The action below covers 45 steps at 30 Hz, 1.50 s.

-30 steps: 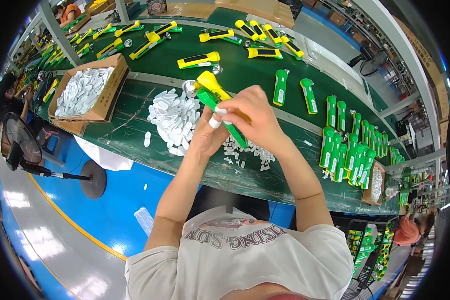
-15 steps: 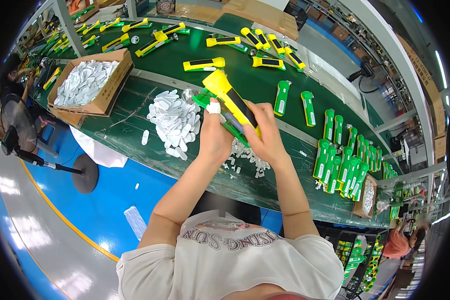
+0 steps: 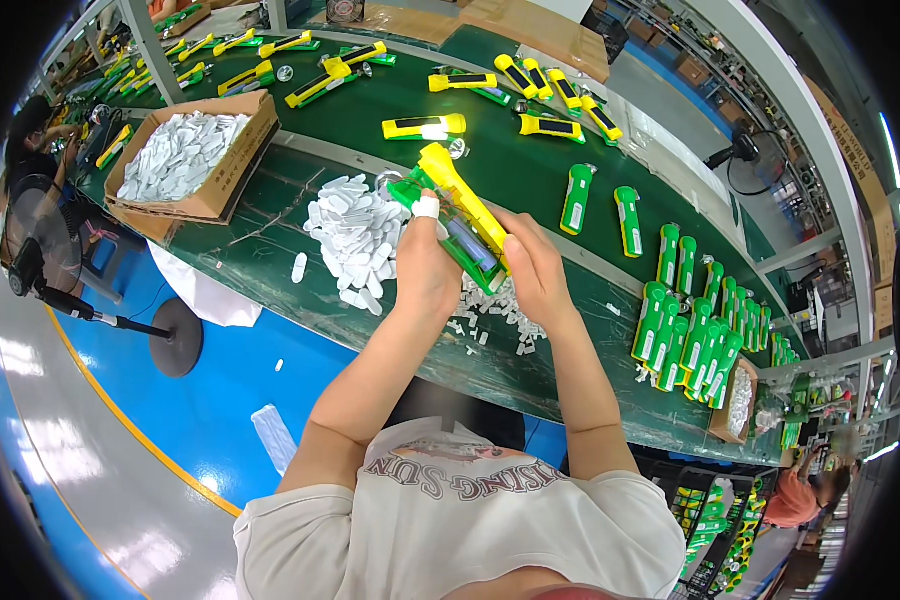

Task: Assembling small plastic components onto flashlight bodies on a factory production line.

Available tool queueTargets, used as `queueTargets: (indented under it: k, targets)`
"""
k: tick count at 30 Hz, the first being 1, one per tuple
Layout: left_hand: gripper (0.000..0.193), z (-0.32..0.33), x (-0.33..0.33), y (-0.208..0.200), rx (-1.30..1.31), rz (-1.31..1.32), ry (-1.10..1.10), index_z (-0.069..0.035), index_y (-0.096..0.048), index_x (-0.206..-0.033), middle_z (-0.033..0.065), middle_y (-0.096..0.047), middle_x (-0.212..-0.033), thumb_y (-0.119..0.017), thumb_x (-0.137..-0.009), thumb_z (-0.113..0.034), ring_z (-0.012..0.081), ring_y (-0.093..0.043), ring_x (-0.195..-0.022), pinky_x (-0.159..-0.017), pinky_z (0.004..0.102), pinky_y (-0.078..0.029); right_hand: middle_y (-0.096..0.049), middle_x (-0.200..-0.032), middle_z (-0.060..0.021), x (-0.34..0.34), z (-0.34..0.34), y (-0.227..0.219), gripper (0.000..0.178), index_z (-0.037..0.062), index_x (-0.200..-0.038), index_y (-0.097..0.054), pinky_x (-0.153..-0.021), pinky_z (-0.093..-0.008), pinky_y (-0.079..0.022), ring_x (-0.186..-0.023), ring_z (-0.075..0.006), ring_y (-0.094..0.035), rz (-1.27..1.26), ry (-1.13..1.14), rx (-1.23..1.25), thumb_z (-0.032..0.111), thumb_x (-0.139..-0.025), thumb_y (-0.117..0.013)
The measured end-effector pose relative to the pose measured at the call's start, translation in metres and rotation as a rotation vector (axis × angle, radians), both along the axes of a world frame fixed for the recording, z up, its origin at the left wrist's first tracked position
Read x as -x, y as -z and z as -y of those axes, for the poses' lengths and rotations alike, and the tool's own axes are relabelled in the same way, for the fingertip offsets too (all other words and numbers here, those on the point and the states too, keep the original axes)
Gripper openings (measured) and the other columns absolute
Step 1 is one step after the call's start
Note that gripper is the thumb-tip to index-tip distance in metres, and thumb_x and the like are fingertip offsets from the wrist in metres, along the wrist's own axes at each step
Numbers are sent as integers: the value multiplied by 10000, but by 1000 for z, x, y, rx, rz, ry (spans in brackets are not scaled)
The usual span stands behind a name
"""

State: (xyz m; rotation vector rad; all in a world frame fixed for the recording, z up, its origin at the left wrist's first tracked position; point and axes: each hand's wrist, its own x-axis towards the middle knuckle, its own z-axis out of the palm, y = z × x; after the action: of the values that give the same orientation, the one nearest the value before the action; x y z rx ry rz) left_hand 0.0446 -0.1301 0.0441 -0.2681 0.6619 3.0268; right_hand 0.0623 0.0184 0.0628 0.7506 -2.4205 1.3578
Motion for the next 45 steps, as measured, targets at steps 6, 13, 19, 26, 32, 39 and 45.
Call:
queueTargets:
  k: [6, 13, 19, 26, 32, 39, 45]
  targets:
    - [179, -4, 8, 14, 127, -5, -39, -20, -529, -1104, 52, -565, -1007, -484, -998, -157, 173, -576, -927, -813, 340, -486, -538, -969, -145, -8, 17, 2, 387, -10, -1337, -539, -783, -346, -466, -841, -264, -560, -96, 81, -132, 145, -988, -480]
    - [228, -3, -2, 6, -73, -206, 72, -57, -484, -1164, 73, -583, -1002, -461, -1043, -249, 165, -606, -957, -858, 337, -488, -470, -967, -126, -14, 19, 18, 577, 86, -1442, -485, -719, -349, -494, -829, -263, -566, -135, 158, -209, 59, -881, -619]
    - [264, -6, 2, 33, 431, -201, 50, -24, -484, -1206, 101, -598, -1060, -513, -1026, -215, 225, -621, -976, -887, 369, -502, -460, -1105, -154, -23, 8, 35, 625, 119, -1466, -459, -718, -380, -540, -865, -285, -613, -71, 190, -334, 54, -868, -631]
    - [400, 16, 5, 43, 233, -191, 184, 11, -455, -1283, 188, -579, -1250, -574, -1003, -249, 317, -545, -1218, -1054, 455, -435, -506, -1253, -178, -32, 2, 67, 549, 110, -1398, -539, -917, -437, -463, -1058, -367, -534, -313, 176, -137, 21, -860, -599]
    - [376, 21, -2, 75, 124, 193, 494, -82, -528, -1110, 41, -573, -933, -616, -964, -417, 190, -571, -873, -849, 408, -484, -565, -1204, -119, -57, -55, 102, 419, 120, -1168, -653, -891, -447, -470, -1034, -334, -547, -52, 133, 69, -26, -776, -653]
    - [310, 32, 44, 89, -247, 5, 463, -25, -515, -1072, 15, -436, -789, -611, -944, -291, 101, -427, -644, -563, 258, -353, -592, -929, -102, -78, -147, 109, 271, 85, -991, -598, -811, -417, -493, -953, -311, -584, 359, 290, -286, -36, -760, -670]
    - [417, -9, 31, 72, -255, -18, 504, -15, -533, -1134, 110, -535, -982, -685, -910, -331, 213, -529, -931, -703, 300, -480, -597, -903, -109, -66, -146, 125, 275, 94, -1000, -597, -782, -407, -488, -906, -319, -596, 364, 293, -313, 21, -762, -715]
